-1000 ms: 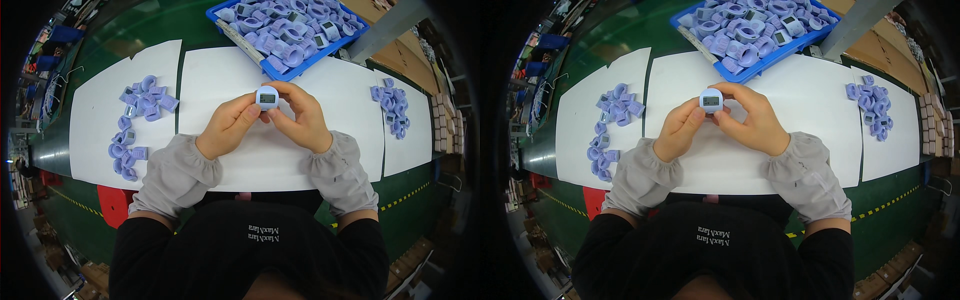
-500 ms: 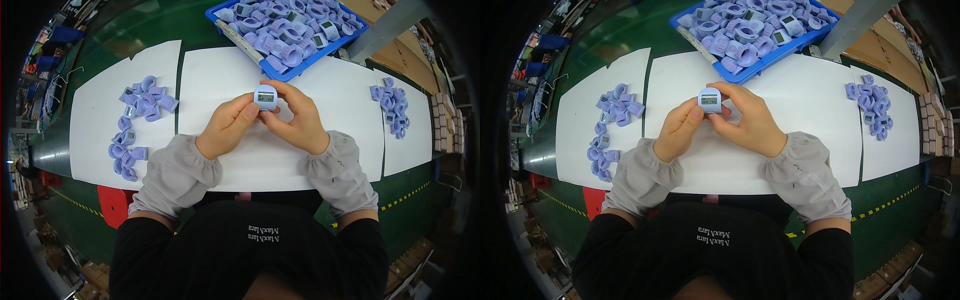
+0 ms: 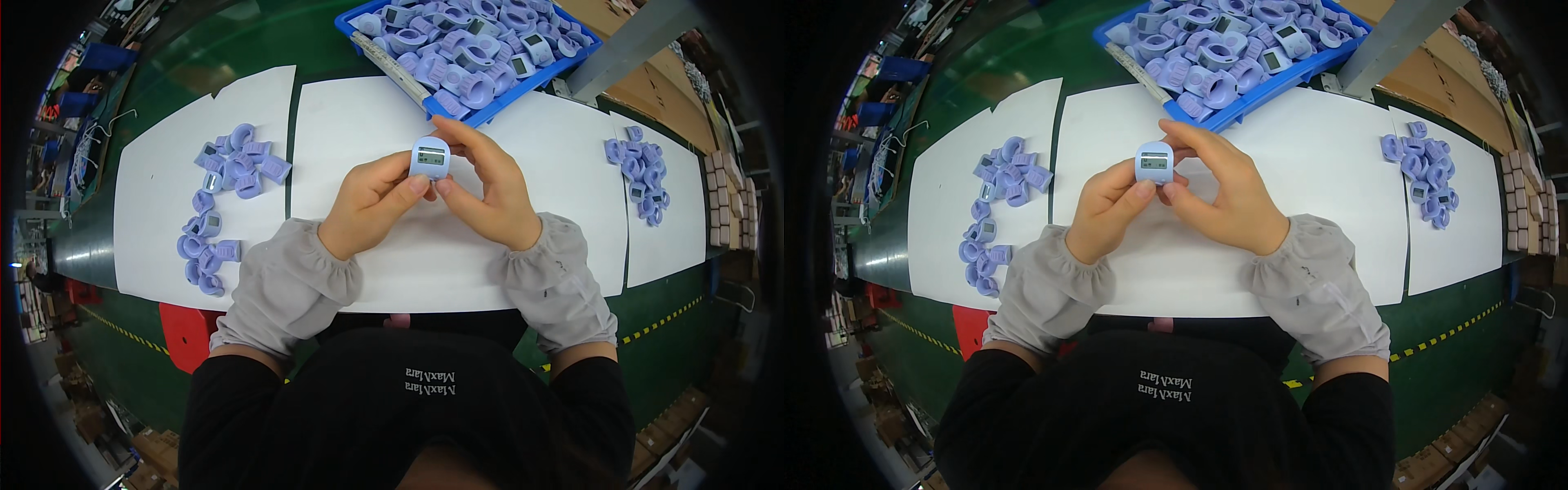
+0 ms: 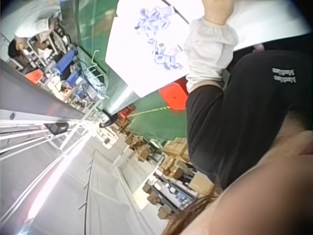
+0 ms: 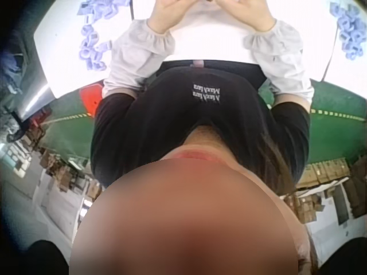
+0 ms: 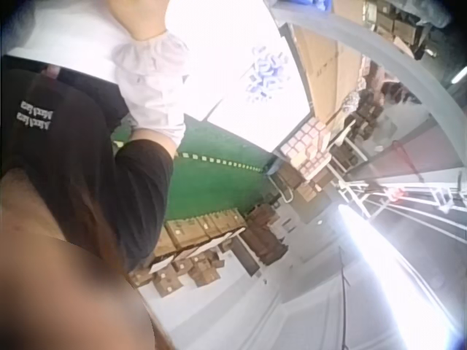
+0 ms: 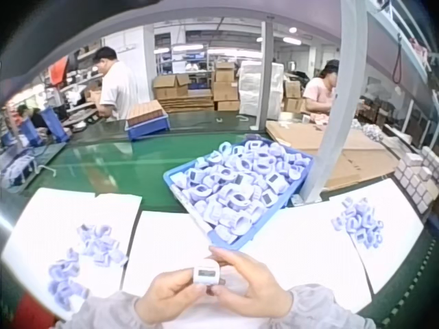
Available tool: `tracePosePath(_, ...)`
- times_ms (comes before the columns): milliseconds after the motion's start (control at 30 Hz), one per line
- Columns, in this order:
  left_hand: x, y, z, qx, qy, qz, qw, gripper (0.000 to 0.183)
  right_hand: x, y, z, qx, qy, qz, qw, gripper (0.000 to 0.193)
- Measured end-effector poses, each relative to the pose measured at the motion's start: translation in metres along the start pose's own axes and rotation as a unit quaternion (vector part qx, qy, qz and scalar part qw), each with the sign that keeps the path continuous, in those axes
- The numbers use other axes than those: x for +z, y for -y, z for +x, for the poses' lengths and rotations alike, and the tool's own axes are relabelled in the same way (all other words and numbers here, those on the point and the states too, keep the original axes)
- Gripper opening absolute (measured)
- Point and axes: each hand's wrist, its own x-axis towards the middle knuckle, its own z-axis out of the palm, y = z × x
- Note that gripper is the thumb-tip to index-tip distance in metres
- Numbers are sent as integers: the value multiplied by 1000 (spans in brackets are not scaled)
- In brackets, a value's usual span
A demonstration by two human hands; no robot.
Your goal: Assembling digital timer modules into blue plastic housing units at a factory workbench.
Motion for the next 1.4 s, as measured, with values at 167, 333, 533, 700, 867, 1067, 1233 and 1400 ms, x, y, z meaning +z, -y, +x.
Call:
tracePosePath(167,2,0,0,10,-5,-17,1000,32,-2,1,0,-1,12,3,1000,61)
tracePosePath(333,2,1,1,8,-5,-10,1000,34,-3,5,0,9,9,-23,1000,55)
tracePosePath(533,0,1,1,26,13,-7,1000,36,-3,6,1,20,8,-26,999,46)
tracePosePath(700,1,4,1,18,11,-7,1000,36,-4,7,1,27,5,-35,999,40)
tracePosePath(867,2,3,0,21,6,-10,1000,35,-2,4,1,14,5,-21,1000,38)
tracePosePath(1067,-4,2,0,3,50,27,998,40,-2,2,-1,39,9,-3,999,38)
tracePosePath(1233,2,4,0,33,13,0,999,33,-2,4,0,47,16,10,999,37)
tracePosePath(1400,6,-3,3,30,11,22,999,31,-7,3,-2,34,19,6,999,38)
